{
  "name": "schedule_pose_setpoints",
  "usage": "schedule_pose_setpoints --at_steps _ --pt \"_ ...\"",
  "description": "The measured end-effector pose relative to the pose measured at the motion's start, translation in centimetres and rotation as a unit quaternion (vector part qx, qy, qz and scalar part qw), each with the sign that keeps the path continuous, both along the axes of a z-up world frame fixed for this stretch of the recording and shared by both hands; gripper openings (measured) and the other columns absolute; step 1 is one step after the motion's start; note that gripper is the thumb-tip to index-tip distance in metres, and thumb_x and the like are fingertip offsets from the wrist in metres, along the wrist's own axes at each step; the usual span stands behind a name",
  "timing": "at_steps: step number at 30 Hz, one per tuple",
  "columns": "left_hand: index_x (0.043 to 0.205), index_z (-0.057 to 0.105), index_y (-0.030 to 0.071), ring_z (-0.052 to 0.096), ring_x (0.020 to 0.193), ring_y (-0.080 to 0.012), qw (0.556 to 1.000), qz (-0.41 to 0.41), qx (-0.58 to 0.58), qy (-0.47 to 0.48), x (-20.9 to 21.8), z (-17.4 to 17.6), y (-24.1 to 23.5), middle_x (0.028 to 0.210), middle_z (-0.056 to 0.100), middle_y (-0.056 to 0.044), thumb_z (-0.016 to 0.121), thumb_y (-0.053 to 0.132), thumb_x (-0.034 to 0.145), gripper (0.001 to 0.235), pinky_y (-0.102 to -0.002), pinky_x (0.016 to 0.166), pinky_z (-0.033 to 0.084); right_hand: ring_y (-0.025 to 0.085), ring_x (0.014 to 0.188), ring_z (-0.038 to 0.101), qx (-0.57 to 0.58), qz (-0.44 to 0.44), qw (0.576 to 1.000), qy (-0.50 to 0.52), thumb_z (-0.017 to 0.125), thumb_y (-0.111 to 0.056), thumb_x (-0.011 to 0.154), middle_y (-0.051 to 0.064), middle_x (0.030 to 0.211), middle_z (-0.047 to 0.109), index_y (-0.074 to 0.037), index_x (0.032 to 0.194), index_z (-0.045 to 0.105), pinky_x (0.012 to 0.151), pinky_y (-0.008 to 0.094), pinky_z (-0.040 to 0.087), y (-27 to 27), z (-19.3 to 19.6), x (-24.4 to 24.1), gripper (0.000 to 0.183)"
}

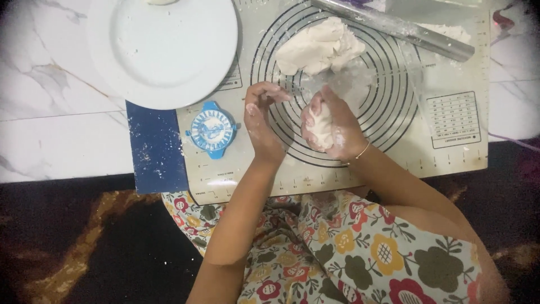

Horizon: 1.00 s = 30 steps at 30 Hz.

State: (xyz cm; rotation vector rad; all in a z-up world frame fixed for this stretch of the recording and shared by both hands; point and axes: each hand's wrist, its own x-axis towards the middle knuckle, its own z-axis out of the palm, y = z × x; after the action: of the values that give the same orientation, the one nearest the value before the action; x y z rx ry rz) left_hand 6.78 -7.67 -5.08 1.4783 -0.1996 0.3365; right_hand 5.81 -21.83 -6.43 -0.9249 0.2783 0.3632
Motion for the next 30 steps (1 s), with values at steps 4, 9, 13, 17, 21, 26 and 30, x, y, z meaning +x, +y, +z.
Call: schedule_pose_setpoints --at_steps 4,9,13,17,21,26,30 --pt "0.109 0.045 0.025 0.062 0.094 -0.0134 1.000 -0.002 0.007 0.013 0.0 -0.1 0.0 0.089 0.057 0.004 -0.002 0.060 0.101 0.059 -0.030 0.093 0.046 0.027 0.037 0.052 -0.010 0.001 1.000 -0.026 0.035 -0.041 0.109 0.013 0.056 0.047 -0.010 0.071 0.050 0.020 0.031 0.038 -0.2 0.1 -0.1 0.051" --pt "0.107 0.045 0.026 0.062 0.090 -0.0115 0.999 -0.008 0.008 0.030 0.0 0.2 0.0 0.086 0.057 0.004 -0.001 0.059 0.102 0.057 -0.028 0.090 0.048 0.029 0.033 0.049 -0.039 -0.028 0.998 -0.044 0.045 -0.036 0.108 0.016 0.050 0.046 -0.004 0.066 0.050 0.017 0.033 0.035 -0.4 -1.3 -0.1 0.053" --pt "0.107 0.048 0.024 0.061 0.088 -0.0116 0.999 -0.019 -0.022 0.044 0.0 0.2 -0.1 0.087 0.057 0.004 0.009 0.056 0.105 0.051 -0.026 0.088 0.048 0.031 0.032 0.048 -0.085 -0.044 0.995 -0.027 0.043 -0.032 0.110 0.017 0.048 0.045 -0.004 0.061 0.048 0.019 0.035 0.035 -0.3 2.3 0.5 0.056" --pt "0.108 0.049 0.024 0.060 0.090 -0.0109 0.996 -0.032 -0.049 0.063 0.4 -0.6 0.0 0.091 0.058 0.004 0.021 0.053 0.106 0.041 -0.027 0.087 0.048 0.016 0.044 0.042 -0.102 0.031 0.986 -0.128 0.050 -0.025 0.107 0.006 0.057 0.047 -0.008 0.066 0.047 0.037 0.023 0.039 -0.5 3.8 1.6 0.044" --pt "0.117 0.054 0.010 0.051 0.096 -0.0125 0.934 -0.151 -0.311 0.090 0.7 -0.7 0.5 0.100 0.058 -0.003 0.055 0.033 0.102 0.028 -0.028 0.086 0.040 0.014 0.056 0.048 -0.250 0.000 0.900 -0.356 0.046 -0.014 0.107 0.008 0.070 0.060 -0.002 0.080 0.057 0.054 0.026 0.044 -0.8 5.1 4.2 0.031" --pt "0.149 0.034 0.013 0.044 0.130 -0.0252 0.918 -0.220 -0.308 0.120 0.7 -2.5 0.7 0.143 0.046 -0.013 0.057 0.047 0.099 0.065 -0.044 0.113 0.036 0.017 0.079 0.049 -0.393 0.039 0.785 -0.477 0.039 -0.023 0.111 0.009 0.088 0.054 0.002 0.100 0.055 0.076 0.031 0.044 -1.2 6.9 6.1 0.031" --pt "0.164 0.011 0.018 0.044 0.141 -0.0330 0.868 -0.214 -0.407 0.188 0.8 -1.2 0.4 0.159 0.035 -0.023 0.049 0.046 0.090 0.088 -0.046 0.118 0.040 0.025 0.097 0.062 -0.433 0.134 0.761 -0.465 0.035 -0.021 0.109 0.021 0.115 0.062 0.008 0.133 0.046 0.086 0.038 0.052 -0.8 8.1 5.1 0.039"
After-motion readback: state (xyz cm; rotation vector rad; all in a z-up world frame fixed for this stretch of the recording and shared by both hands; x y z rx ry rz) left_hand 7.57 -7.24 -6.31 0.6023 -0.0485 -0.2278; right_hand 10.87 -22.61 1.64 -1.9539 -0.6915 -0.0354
